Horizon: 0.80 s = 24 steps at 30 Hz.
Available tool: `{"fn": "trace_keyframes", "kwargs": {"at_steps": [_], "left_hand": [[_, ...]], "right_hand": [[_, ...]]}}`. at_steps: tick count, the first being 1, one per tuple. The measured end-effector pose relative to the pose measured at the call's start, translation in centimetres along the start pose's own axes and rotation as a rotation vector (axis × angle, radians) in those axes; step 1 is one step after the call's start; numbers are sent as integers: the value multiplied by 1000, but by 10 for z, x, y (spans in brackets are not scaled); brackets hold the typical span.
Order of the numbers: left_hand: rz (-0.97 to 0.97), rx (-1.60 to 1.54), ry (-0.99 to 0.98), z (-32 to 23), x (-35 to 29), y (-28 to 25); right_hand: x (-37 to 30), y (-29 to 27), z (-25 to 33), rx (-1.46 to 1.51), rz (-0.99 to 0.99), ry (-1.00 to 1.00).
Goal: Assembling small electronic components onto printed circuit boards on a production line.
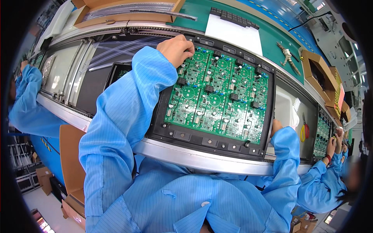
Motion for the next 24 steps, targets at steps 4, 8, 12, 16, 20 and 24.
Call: {"fn": "trace_keyframes", "kwargs": {"at_steps": [4, 8, 12, 16, 20, 24], "left_hand": [[35, 170, 70, -12, 3, 1], [28, 125, 125, -3, 0, -5], [-143, -176, 183, 10, -16, -35], [-243, -196, 23, 59, -61, -58], [149, 233, -395, 140, -128, -57], [367, 166, -412, 169, -152, -35]], "right_hand": [[-4, 6, -15, 222, -415, -267], [-12, -32, 10, 284, -356, -145], [-18, -67, 8, 484, -320, -15], [-31, -110, 23, 878, -488, -205], [-19, -137, 94, 970, -334, -407], [-8, -144, 142, 1037, -234, -505]]}}
Point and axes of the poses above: each hand's wrist, its own x-axis towards the middle knuckle, its own y-axis out of the palm, z = x × y, the point moved 3 cm from there along x, towards the middle knuckle, and after that the axes turned 2 degrees about -y, right-handed, at the moved point
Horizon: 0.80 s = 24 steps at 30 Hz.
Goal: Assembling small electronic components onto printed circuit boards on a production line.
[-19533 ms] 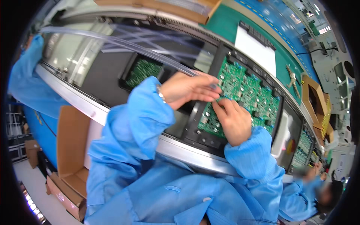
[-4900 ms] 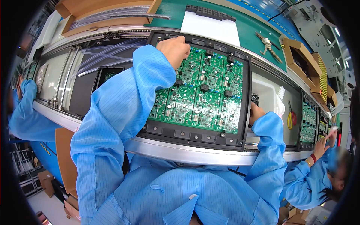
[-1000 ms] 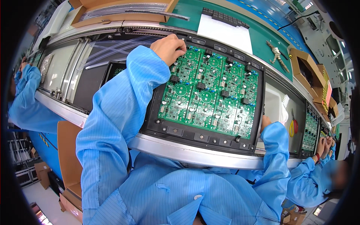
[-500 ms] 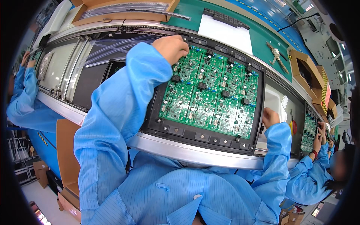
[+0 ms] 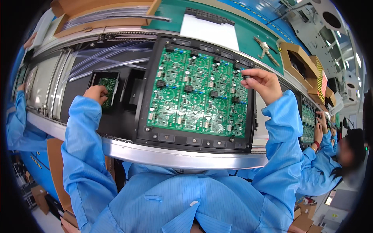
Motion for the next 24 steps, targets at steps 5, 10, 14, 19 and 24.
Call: {"fn": "trace_keyframes", "kwargs": {"at_steps": [5, 10, 14, 19, 24], "left_hand": [[41, 138, -96, -16, 7, 1], [31, 69, -107, -16, 2, -2], [18, 70, -125, -16, 3, -4], [-28, 105, -133, -15, 3, -2], [-83, 135, -143, -25, 0, -6]], "right_hand": [[35, 31, -2, 49, 104, 0], [65, 66, 6, 21, 179, 16], [82, 88, 17, -8, 178, 19], [100, 110, 14, -38, 157, 20], [113, 126, 14, -123, 107, 27]]}}
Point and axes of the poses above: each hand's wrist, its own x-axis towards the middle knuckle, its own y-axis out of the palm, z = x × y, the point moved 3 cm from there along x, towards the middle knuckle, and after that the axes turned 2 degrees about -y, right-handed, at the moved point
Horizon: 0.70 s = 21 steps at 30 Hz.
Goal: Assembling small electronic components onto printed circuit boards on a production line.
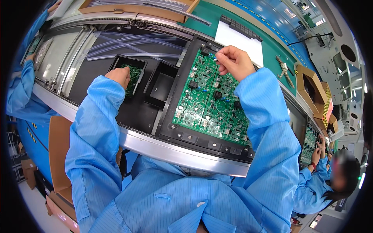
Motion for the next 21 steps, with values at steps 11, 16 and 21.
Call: {"fn": "trace_keyframes", "kwargs": {"at_steps": [11, 16, 21], "left_hand": [[31, -52, 33, 3, 1, -1], [61, -45, 14, 4, 3, -2], [64, -76, 28, 7, 3, -1]], "right_hand": [[19, 20, -1, -478, -58, -84], [24, 23, -6, -785, -138, -351], [23, 29, -3, -838, -151, -292]]}}
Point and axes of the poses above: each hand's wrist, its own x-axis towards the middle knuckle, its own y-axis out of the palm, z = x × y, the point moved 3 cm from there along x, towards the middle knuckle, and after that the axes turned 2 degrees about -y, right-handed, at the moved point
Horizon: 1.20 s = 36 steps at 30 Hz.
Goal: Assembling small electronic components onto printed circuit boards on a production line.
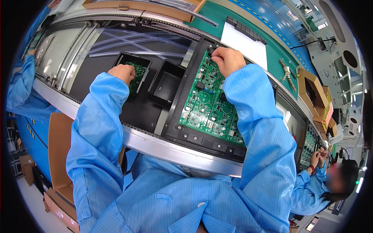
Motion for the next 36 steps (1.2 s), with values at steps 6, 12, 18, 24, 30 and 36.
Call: {"fn": "trace_keyframes", "kwargs": {"at_steps": [6, 12, 18, 24, 30, 36], "left_hand": [[25, 0, -14, -3, 0, -2], [-26, -48, 30, -3, -2, -4], [-75, -81, 48, -1, -3, -2], [-55, -89, 9, -4, -5, -6], [-73, -134, 14, 4, 1, -2], [-46, -357, -89, 5, -7, -10]], "right_hand": [[0, 1, -2, -39, 7, -10], [9, 2, 14, -273, 187, -11], [19, -1, 35, -510, 368, -17], [21, -4, 38, -548, 414, -4], [0, -29, 1, -53, -25, -44], [-99, -99, -89, -48, -115, 269]]}}
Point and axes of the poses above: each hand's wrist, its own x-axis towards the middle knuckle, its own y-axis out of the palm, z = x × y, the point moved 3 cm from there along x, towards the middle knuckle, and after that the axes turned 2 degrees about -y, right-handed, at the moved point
